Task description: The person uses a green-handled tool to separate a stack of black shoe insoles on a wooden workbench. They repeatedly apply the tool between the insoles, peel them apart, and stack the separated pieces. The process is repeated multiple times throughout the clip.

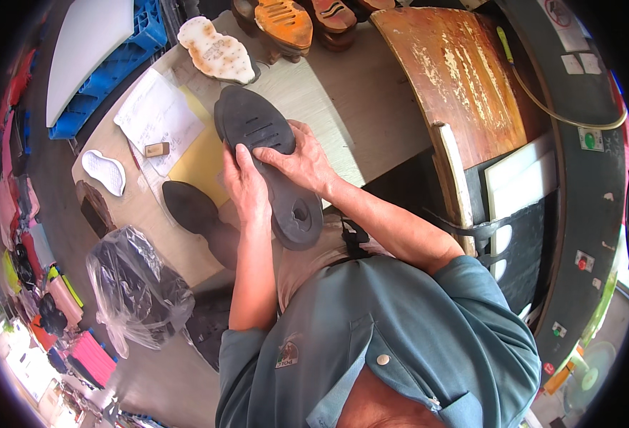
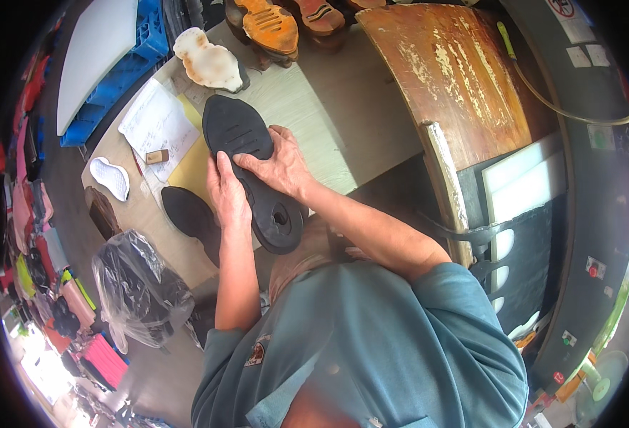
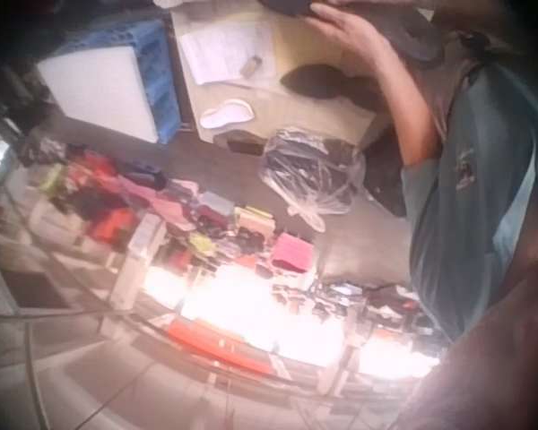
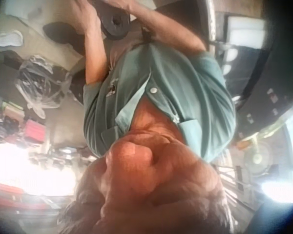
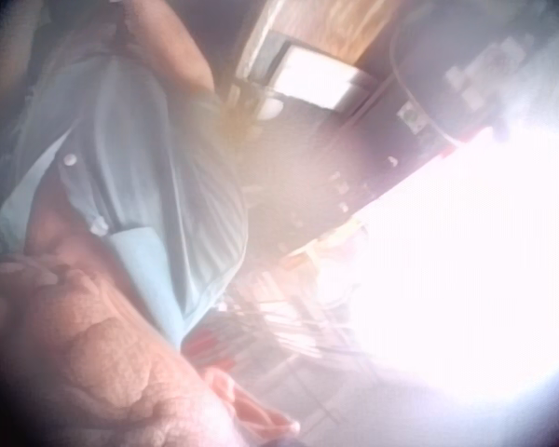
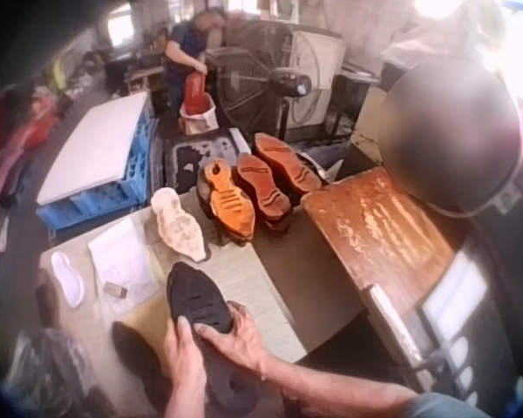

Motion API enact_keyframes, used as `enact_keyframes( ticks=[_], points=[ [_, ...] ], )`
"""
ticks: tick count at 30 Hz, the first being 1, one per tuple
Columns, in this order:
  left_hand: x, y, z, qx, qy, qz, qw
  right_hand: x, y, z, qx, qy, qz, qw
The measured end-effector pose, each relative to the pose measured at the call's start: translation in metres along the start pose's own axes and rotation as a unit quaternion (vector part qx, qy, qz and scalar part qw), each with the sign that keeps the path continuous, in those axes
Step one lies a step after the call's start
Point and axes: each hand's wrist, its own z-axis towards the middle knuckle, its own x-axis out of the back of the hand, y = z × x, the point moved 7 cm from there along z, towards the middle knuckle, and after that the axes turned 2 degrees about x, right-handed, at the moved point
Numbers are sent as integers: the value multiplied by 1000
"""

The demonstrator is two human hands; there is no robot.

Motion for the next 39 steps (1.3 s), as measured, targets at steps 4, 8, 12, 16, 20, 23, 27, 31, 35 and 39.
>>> enact_keyframes(
  ticks=[4, 8, 12, 16, 20, 23, 27, 31, 35, 39],
  points=[
    [4, -2, -6, 33, 7, -53, 998, 4, -12, -6, 70, -8, -3, 998],
    [20, 3, -19, 13, 42, -95, 995, 3, -33, -27, 156, 40, -78, 984],
    [29, 13, -31, -11, 31, -168, 985, -2, -46, -45, 198, 36, -21, 979],
    [36, 30, -43, -23, 6, -188, 982, -3, -64, -68, 236, 49, 9, 971],
    [42, 45, -55, 51, -62, -292, 953, 7, -90, -100, 334, 10, 19, 942],
    [33, 58, -67, 75, -142, -363, 918, 33, -89, -113, 332, -82, 95, 935],
    [-5, 51, -76, 138, -151, -312, 928, 67, -62, -123, 238, -110, 171, 950],
    [-85, 44, -82, 184, -187, -214, 941, 116, -26, -135, 156, 24, 180, 971],
    [-183, 48, -103, 222, -269, -166, 922, 191, -6, -157, 103, 151, 259, 948],
    [-295, 53, -141, 224, -409, -98, 879, 281, -6, -182, 158, 295, 269, 903]
  ],
)
